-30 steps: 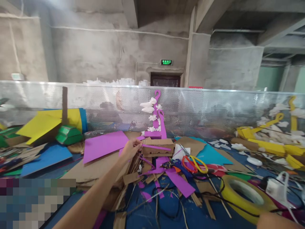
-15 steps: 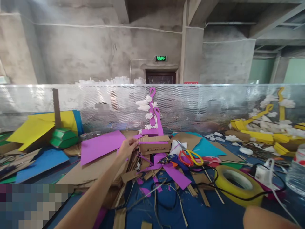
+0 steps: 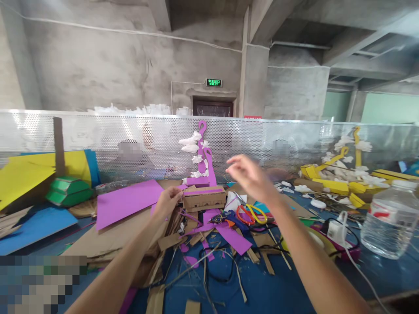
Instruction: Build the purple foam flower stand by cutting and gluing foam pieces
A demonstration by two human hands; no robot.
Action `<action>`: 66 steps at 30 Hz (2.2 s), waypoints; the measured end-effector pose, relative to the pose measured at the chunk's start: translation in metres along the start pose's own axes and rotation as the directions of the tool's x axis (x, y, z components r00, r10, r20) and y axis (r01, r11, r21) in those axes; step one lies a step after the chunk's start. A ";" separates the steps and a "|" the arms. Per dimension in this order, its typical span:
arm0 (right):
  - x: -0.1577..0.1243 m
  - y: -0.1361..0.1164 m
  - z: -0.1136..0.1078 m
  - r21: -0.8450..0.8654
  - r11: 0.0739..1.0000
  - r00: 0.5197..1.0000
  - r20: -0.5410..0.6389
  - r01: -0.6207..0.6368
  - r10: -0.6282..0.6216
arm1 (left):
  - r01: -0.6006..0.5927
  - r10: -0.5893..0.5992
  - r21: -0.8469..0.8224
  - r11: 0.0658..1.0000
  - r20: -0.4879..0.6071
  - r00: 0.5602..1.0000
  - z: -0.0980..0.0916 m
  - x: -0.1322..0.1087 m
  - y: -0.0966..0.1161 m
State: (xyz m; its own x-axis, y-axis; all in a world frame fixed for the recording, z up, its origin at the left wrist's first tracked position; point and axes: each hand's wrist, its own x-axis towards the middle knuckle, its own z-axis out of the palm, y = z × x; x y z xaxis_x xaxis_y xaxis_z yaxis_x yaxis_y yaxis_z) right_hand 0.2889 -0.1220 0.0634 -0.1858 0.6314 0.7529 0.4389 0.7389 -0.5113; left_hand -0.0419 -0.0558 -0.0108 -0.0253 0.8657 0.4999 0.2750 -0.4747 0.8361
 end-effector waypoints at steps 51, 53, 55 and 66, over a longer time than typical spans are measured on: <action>-0.031 0.095 0.085 0.100 0.966 0.965 -0.087 -0.239 0.248 | 0.117 -0.124 -0.157 0.981 -0.034 0.992 0.011 -0.008 0.013; -0.031 0.093 0.085 0.055 0.970 0.962 -0.126 -0.238 0.243 | 0.122 -0.124 -0.134 0.983 -0.008 0.992 0.010 -0.006 0.010; -0.031 0.091 0.085 0.025 0.968 0.954 -0.170 -0.248 0.249 | 0.107 -0.106 -0.106 0.989 0.015 0.994 0.008 -0.004 0.008; -0.033 0.096 0.086 -0.012 0.973 0.960 -0.169 -0.228 0.223 | 0.063 -0.065 0.038 0.997 0.030 0.997 0.000 -0.004 0.012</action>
State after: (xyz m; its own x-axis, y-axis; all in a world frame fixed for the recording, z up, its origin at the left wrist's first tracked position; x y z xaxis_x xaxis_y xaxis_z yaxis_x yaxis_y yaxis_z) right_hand 0.2615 -0.0519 -0.0466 0.0680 0.7314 0.6786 0.4802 0.5722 -0.6648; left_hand -0.0383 -0.0644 -0.0028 -0.0140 0.8989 0.4379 0.3089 -0.4126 0.8569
